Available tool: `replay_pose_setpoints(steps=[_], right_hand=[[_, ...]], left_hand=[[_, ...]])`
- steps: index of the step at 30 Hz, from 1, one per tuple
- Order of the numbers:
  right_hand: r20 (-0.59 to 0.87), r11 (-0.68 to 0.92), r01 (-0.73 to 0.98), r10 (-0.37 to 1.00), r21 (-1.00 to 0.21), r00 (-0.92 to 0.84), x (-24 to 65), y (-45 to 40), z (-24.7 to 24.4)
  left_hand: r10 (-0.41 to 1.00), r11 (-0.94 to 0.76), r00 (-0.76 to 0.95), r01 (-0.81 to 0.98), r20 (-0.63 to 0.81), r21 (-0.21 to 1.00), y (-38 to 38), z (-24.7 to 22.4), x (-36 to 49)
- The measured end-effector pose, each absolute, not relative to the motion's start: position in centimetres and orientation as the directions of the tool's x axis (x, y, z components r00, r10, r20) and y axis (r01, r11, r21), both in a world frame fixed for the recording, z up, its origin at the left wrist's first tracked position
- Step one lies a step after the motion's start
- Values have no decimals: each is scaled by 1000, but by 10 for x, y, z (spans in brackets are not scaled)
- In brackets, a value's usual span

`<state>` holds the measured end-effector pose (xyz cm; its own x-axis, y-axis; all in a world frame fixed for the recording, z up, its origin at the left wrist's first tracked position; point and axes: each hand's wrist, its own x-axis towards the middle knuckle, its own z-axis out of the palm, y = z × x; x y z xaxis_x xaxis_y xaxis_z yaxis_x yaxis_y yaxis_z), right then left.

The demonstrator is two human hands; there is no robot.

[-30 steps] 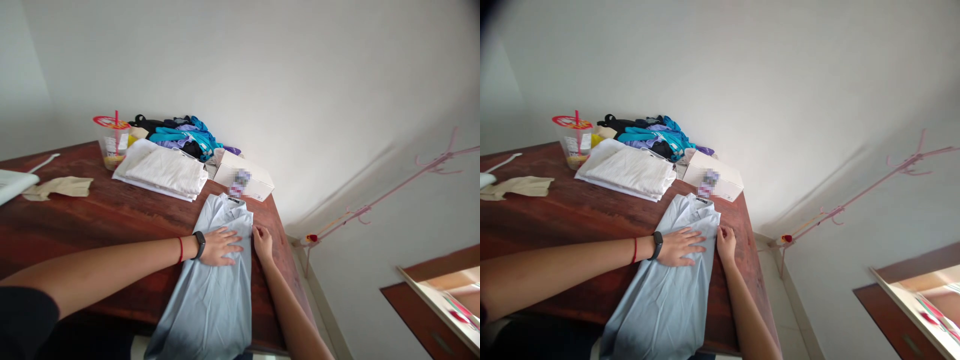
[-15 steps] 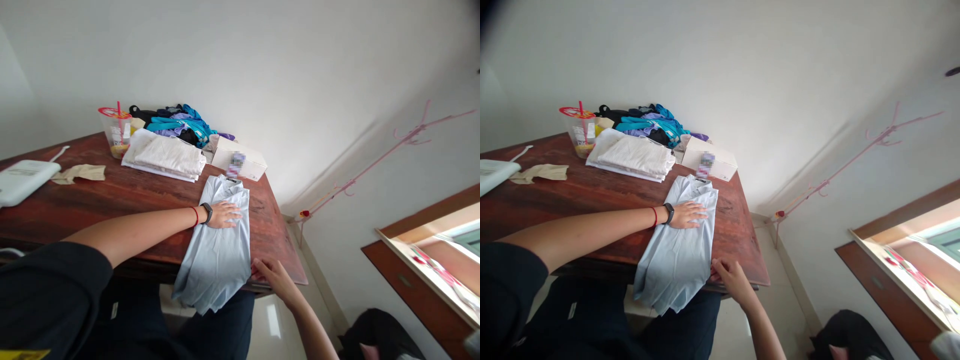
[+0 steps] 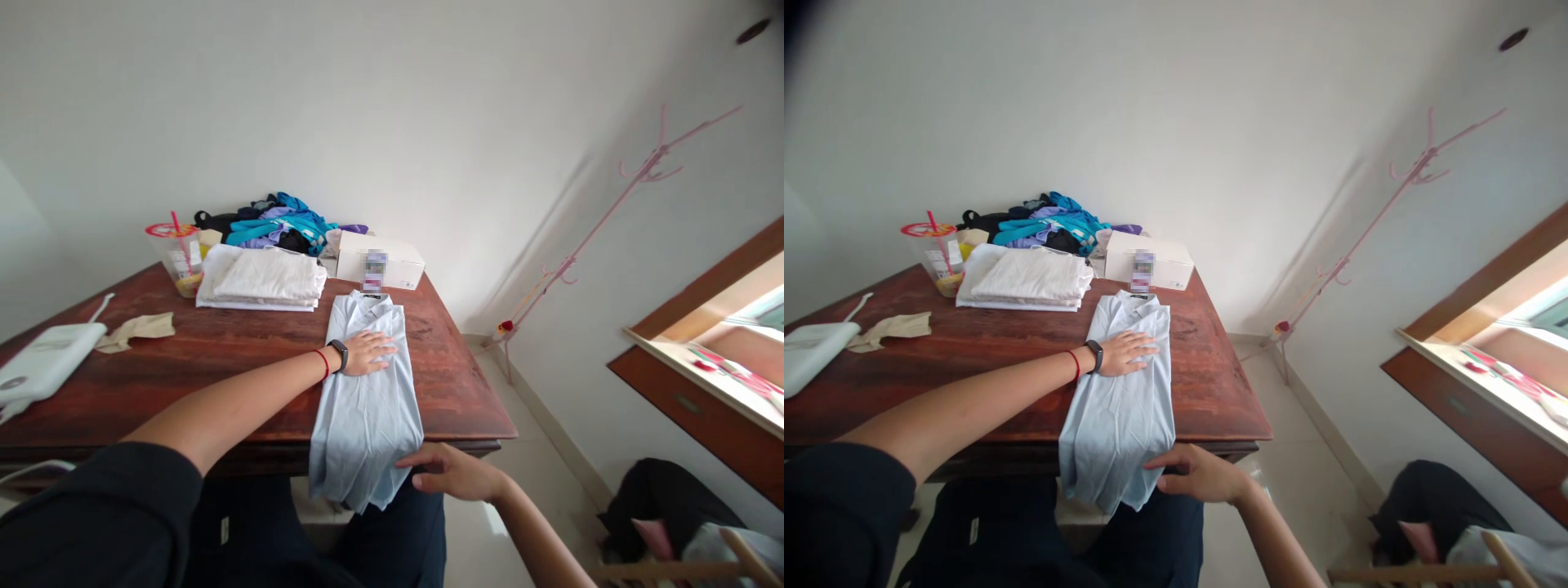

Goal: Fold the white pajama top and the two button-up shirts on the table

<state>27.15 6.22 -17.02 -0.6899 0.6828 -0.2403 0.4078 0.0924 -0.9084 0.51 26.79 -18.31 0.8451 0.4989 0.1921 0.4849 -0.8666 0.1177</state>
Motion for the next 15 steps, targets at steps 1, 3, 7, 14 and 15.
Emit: replay_pose_setpoints(steps=[1, 3, 7, 14, 15], right_hand=[[-255, 51, 385, 668, -922, -699, 270, 64, -175], [-306, -54, 357, 642, -933, -703, 267, 67, -186], [-320, -150, 295, 641, -943, -697, 264, 72, -202], [-212, -250, 37, 723, -968, -658, 257, 60, -188], [-200, -287, -32, 740, -957, -642, 254, 58, -183]], left_hand=[[500, -866, 845, 487, 189, 109, 268, -183, 5], [502, -865, 845, 493, 185, 96, 267, -182, 6], [511, -859, 842, 505, 173, 83, 267, -180, 7], [536, -843, 837, 524, 108, 122, 264, -171, 7], [540, -840, 835, 527, 104, 134, 264, -169, 9]])
